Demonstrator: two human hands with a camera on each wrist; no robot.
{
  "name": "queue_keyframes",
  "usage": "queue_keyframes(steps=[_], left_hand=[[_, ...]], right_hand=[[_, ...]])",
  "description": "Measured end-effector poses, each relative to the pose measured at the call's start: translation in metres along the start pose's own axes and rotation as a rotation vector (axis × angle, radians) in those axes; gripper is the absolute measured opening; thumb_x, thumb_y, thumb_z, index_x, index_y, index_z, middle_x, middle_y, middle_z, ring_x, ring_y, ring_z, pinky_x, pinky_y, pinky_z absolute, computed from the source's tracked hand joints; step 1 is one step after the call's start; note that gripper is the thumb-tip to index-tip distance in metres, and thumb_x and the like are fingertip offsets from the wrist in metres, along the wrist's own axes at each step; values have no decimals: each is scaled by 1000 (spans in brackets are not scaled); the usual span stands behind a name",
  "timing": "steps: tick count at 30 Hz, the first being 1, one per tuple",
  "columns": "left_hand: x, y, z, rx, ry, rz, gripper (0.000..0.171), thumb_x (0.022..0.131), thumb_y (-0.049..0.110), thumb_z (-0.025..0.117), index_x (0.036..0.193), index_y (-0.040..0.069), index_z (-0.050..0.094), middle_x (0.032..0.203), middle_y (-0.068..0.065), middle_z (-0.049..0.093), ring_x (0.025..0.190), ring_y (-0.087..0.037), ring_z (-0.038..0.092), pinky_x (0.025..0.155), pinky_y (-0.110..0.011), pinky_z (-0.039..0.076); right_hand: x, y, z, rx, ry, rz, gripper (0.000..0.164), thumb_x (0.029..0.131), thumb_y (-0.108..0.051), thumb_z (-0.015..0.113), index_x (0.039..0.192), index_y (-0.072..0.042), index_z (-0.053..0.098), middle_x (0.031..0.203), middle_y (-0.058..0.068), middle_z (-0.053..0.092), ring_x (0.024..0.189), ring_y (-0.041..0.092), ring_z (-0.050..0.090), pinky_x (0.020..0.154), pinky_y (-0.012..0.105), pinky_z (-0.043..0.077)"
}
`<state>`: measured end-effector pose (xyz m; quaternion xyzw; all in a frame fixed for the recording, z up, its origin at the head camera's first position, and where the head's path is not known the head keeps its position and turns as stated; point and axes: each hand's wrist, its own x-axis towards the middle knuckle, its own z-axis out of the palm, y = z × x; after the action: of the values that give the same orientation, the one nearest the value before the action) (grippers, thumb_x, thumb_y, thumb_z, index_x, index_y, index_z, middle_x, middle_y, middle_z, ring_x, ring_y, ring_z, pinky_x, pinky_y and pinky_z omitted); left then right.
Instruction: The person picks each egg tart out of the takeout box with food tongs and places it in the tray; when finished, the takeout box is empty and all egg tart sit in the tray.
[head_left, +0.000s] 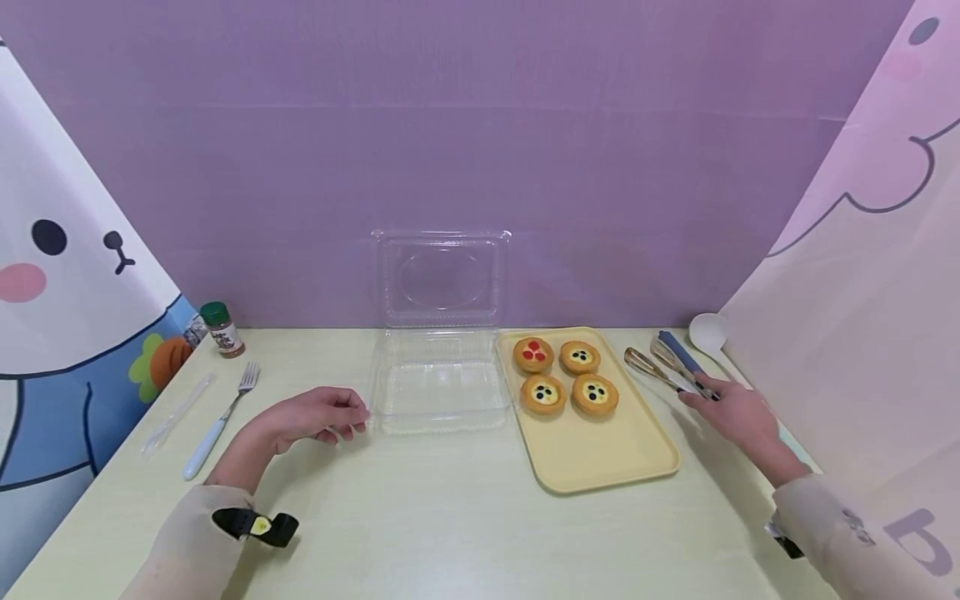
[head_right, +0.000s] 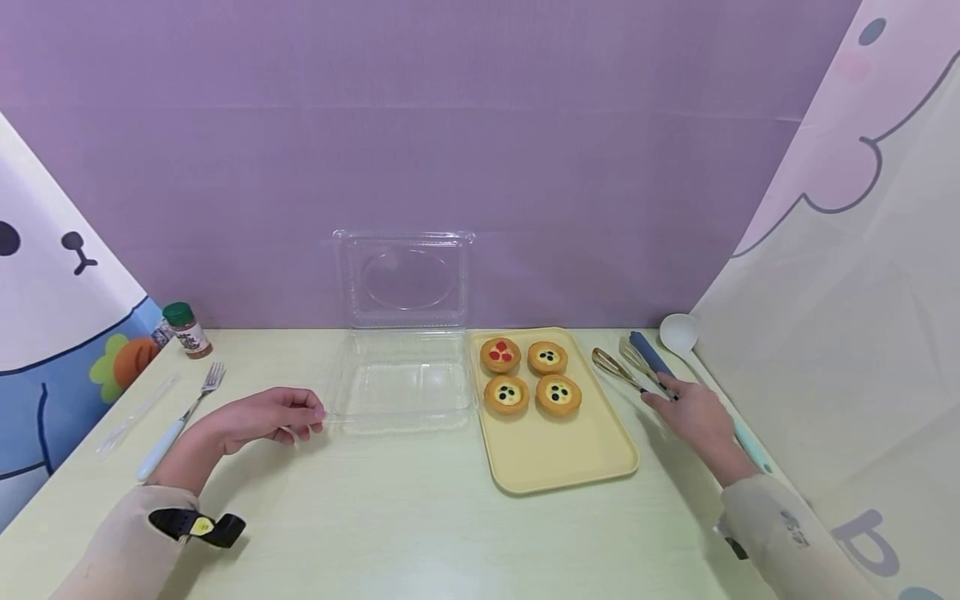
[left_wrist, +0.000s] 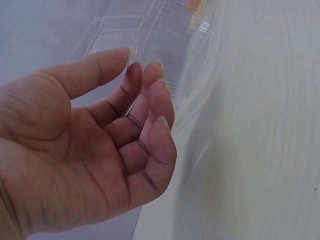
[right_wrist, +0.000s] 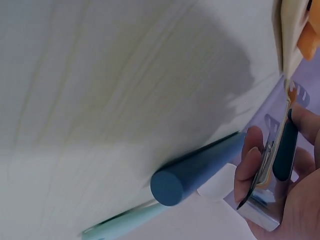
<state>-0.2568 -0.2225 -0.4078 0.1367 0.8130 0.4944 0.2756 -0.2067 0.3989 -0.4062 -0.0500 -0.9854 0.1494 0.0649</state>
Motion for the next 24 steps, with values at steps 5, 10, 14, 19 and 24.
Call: queue_keyframes(steps=[5, 10, 14, 19, 24], left_hand=[[0, 0, 0, 0, 2, -3, 35, 101, 31, 59, 115, -2, 59, 102, -7, 65, 91, -21, 61, 79, -36, 51], [-1, 0, 0, 0, 1, 2, 36, 101, 31, 60, 115, -2, 59, 102, -7, 65, 91, -21, 61, 79, -36, 51], [0, 0, 0, 1, 2, 3, 36, 101, 31, 60, 114, -2, 59, 102, -7, 65, 91, -21, 61, 79, -36, 51], [-1, 0, 0, 1, -2, 6, 35, 101, 30, 59, 114, -2, 59, 101, -7, 65, 91, -21, 61, 79, -36, 51], [0, -1, 0, 0, -2, 4, 36, 101, 31, 59, 115, -2, 59, 101, -7, 65, 91, -21, 61, 79, -36, 51]], right_hand=[[2, 1, 4, -9, -26, 3, 71, 97, -55, 56, 145, -2, 49, 128, 36, 58, 91, 41, 63, 51, 33, 38], [4, 2, 6, 10, -39, 6, 72, 97, -54, 56, 145, -1, 48, 130, 35, 58, 95, 41, 63, 54, 33, 39], [4, 4, 8, 20, -35, -11, 71, 97, -52, 57, 143, 2, 49, 128, 35, 59, 94, 39, 63, 57, 32, 41], [6, 5, 11, 33, -41, -24, 70, 98, -50, 58, 144, 3, 48, 131, 35, 57, 85, 31, 60, 55, 32, 37], [7, 5, 13, 15, -58, -35, 71, 99, -51, 55, 145, 3, 47, 132, 35, 57, 94, 37, 64, 59, 32, 41]])
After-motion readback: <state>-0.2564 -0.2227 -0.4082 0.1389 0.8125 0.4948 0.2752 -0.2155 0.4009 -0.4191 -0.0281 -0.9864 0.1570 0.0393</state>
